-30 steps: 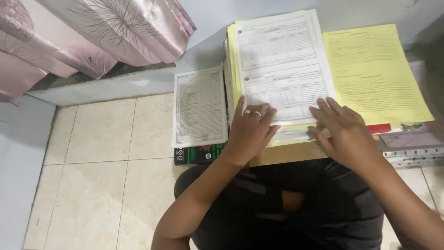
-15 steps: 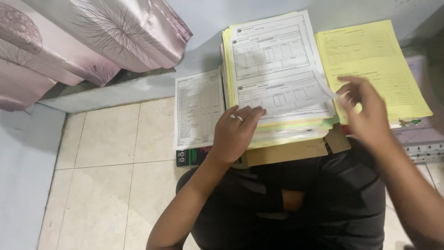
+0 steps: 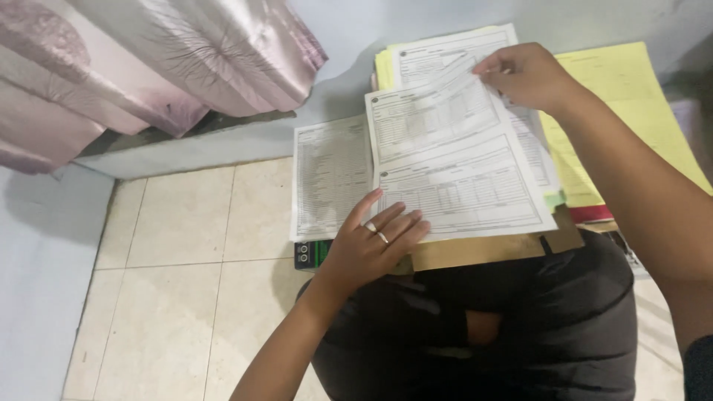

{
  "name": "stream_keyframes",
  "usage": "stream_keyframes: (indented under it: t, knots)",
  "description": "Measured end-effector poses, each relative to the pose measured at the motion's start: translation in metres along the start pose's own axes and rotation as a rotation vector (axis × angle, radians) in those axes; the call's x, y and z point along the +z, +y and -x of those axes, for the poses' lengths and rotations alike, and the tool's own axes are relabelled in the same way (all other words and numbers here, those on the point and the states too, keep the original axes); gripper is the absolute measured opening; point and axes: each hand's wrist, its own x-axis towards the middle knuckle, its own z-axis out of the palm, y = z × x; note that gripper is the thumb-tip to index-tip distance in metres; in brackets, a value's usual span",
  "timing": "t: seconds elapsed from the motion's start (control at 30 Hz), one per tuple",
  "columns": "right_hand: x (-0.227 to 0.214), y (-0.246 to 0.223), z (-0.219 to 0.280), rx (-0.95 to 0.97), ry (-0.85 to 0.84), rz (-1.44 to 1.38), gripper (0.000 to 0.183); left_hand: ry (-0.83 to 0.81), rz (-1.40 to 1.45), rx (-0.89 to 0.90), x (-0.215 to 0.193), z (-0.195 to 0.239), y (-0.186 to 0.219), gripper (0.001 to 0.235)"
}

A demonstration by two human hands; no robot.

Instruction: Sorting and organizing printed forms into different stacks or boxes

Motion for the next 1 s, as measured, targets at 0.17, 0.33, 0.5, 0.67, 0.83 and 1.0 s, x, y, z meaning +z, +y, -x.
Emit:
stream_keyframes:
  t: [0.17, 0.33, 0.5, 0.67, 0.83, 1.0]
  knots:
    - [0.049, -0.017, -0.04, -0.294, -0.002, 0.187, 0.025, 0.003, -0.013, -0.036, -0.011, 0.038, -0.027, 0.029]
    - [0.106, -0.048, -0.064, -0.476, -0.064, 0.367, 0.025, -0.001, -0.087, -0.109, 0.009, 0.103, -0.06, 0.033]
    - [0.181, -0.022, -0.12, -0.923, 0.124, 0.89, 0.012, -0.084, -0.118, -0.155, 0.015, 0.152, -0.076, 0.032]
    - [0.221, -0.028, -0.139, -0.532, -0.197, 0.999, 0.016, -0.171, -0.119, -0.132, 0.037, 0.173, -0.092, 0.039]
    - [0.242, -0.047, -0.144, -0.228, -0.381, 0.964, 0.016, -0.242, -0.073, -0.154, 0.067, 0.192, -0.109, 0.042]
    - [0.292, 0.002, -0.18, -0.071, -0.288, 0.612, 0.028, -0.071, 0.05, -0.349, 0.067, 0.191, -0.117, 0.028]
